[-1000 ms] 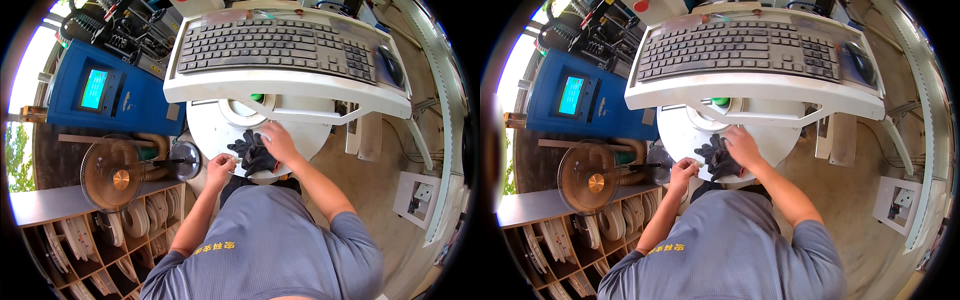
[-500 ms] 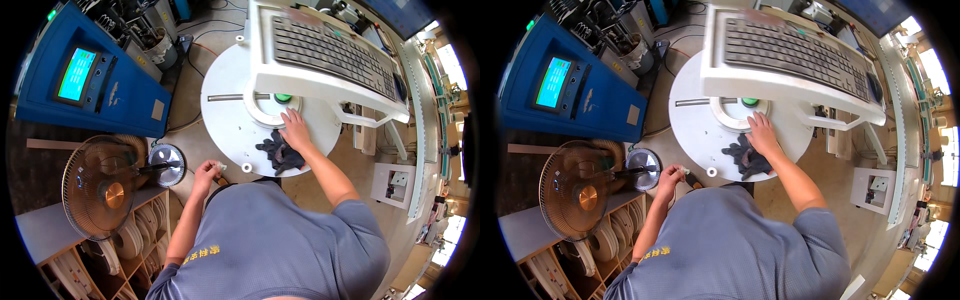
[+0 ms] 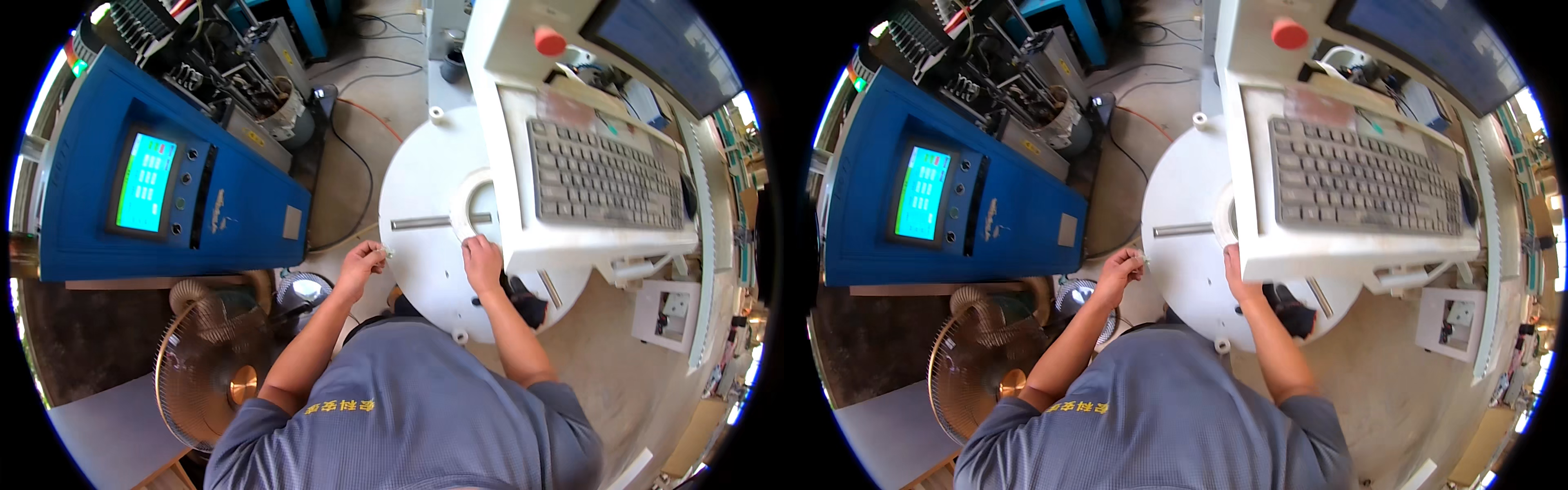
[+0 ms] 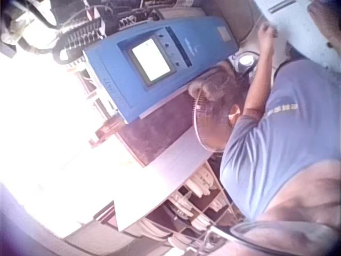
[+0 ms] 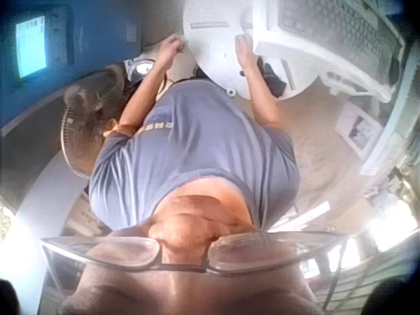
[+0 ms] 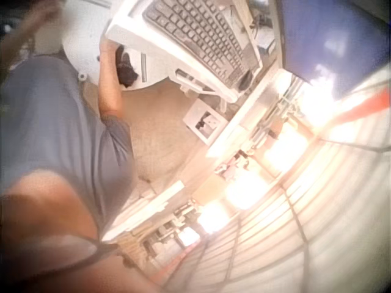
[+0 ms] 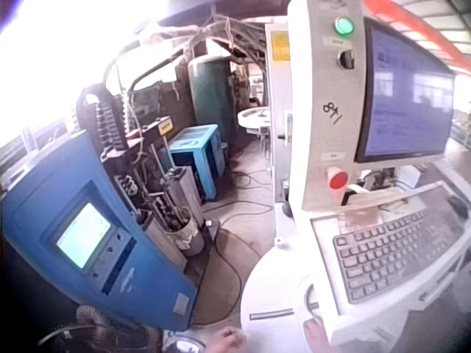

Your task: The person operates a CNC machine in a workshop, performing maintenance on the internal components and adjusting settings on the control panel. They handle a large marble-patterned slab, measuring its thickness with a caliper and positioning it on the machine's conveyor belt.

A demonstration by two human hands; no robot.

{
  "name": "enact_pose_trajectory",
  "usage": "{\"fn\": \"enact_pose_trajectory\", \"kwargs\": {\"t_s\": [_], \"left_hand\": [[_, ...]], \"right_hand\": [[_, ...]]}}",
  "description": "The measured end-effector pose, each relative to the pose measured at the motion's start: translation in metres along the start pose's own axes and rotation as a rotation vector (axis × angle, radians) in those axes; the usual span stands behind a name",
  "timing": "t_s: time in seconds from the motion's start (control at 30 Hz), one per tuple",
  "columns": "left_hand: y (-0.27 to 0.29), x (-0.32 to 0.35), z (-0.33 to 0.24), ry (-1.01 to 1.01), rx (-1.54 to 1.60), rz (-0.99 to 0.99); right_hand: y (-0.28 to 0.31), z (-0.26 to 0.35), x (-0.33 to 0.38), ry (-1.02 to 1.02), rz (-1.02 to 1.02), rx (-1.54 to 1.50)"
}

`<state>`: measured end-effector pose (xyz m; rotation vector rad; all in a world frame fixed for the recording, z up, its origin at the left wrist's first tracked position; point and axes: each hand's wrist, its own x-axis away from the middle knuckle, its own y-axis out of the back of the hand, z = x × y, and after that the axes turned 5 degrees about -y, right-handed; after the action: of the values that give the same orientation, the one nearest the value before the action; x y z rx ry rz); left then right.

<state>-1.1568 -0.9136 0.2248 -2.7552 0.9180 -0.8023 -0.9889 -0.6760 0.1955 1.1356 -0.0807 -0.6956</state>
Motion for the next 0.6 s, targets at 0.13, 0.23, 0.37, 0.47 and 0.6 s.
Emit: {"fn": "enact_pose_trajectory", "kwargs": {"t_s": [0.13, 0.23, 0.37, 0.47, 0.6], "left_hand": [[0.045, -0.044, -0.029, 0.003, -0.104, -0.086], [0.102, -0.076, -0.038, 0.036, -0.147, -0.162], [0.157, -0.132, -0.033, 0.164, -0.164, -0.266], [0.168, -0.192, -0.035, 0.234, -0.239, -0.217], [0.150, -0.278, -0.053, 0.241, -0.327, -0.084]], "right_hand": [[-0.003, 0.031, -0.032, -0.157, 0.018, -0.117], [0.009, 0.054, -0.018, -0.256, 0.113, -0.081], [0.000, 0.063, 0.009, -0.454, 0.296, 0.109], [-0.027, 0.064, 0.014, -0.458, 0.229, 0.119], [-0.045, 0.087, -0.019, -0.549, 0.158, 0.132]]}}
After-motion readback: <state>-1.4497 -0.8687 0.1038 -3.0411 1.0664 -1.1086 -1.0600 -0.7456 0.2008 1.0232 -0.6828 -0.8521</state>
